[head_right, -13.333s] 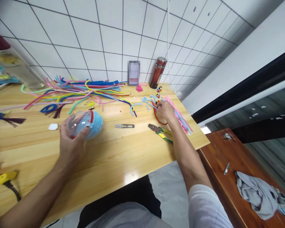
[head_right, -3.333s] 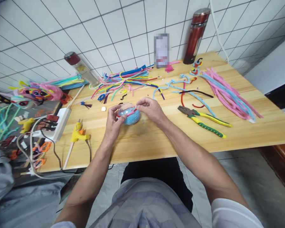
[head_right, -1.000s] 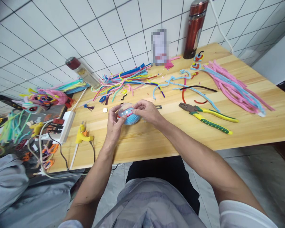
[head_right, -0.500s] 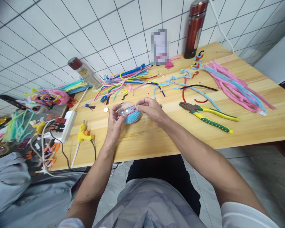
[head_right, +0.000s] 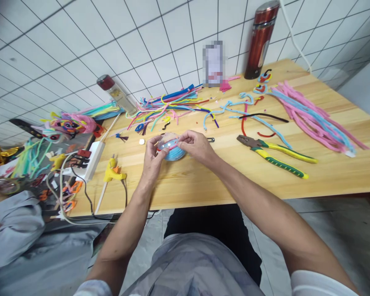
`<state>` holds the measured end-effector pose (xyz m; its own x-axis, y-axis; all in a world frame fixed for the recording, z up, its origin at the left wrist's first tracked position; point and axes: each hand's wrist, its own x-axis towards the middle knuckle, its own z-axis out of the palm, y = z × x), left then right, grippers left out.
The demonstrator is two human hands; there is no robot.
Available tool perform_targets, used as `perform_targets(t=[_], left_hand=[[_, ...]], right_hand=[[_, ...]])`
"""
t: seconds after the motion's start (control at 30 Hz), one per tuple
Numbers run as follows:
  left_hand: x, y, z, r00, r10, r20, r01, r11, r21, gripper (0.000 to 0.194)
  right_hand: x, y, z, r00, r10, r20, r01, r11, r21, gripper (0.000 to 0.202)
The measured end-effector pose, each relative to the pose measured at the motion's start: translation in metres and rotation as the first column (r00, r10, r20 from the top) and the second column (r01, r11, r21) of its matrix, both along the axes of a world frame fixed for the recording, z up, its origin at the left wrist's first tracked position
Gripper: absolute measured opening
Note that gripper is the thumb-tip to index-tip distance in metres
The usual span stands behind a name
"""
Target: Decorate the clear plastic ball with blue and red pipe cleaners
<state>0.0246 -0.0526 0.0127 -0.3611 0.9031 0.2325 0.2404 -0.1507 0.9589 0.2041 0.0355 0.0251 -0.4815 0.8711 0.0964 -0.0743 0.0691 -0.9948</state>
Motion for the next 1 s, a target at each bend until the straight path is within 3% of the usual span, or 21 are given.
perform_targets(t=[0.47, 0.77, 1.0], left_hand=[[-0.003, -0.002, -0.002, 0.996, -0.065, 0.058, 0.064, 0.998, 0.019, 0.052], [-0.003, -0.007, -0.004, 0.993, -0.106, -0.051, 0.103, 0.993, -0.061, 0.090], [0.000, -0.005, -0.009, 0.984, -0.031, -0.174, 0.020, 0.998, -0.064, 0.089]], right_hand=[[0.003, -0.009, 0.013, 0.998, -0.011, 0.060, 0.009, 1.000, 0.023, 0.019], [0.009, -0.003, 0.012, 0.999, -0.030, 0.027, 0.030, 0.999, -0.018, 0.021], [0.010, -0.004, 0.014, 0.999, 0.004, 0.036, -0.003, 0.999, -0.041, 0.023]])
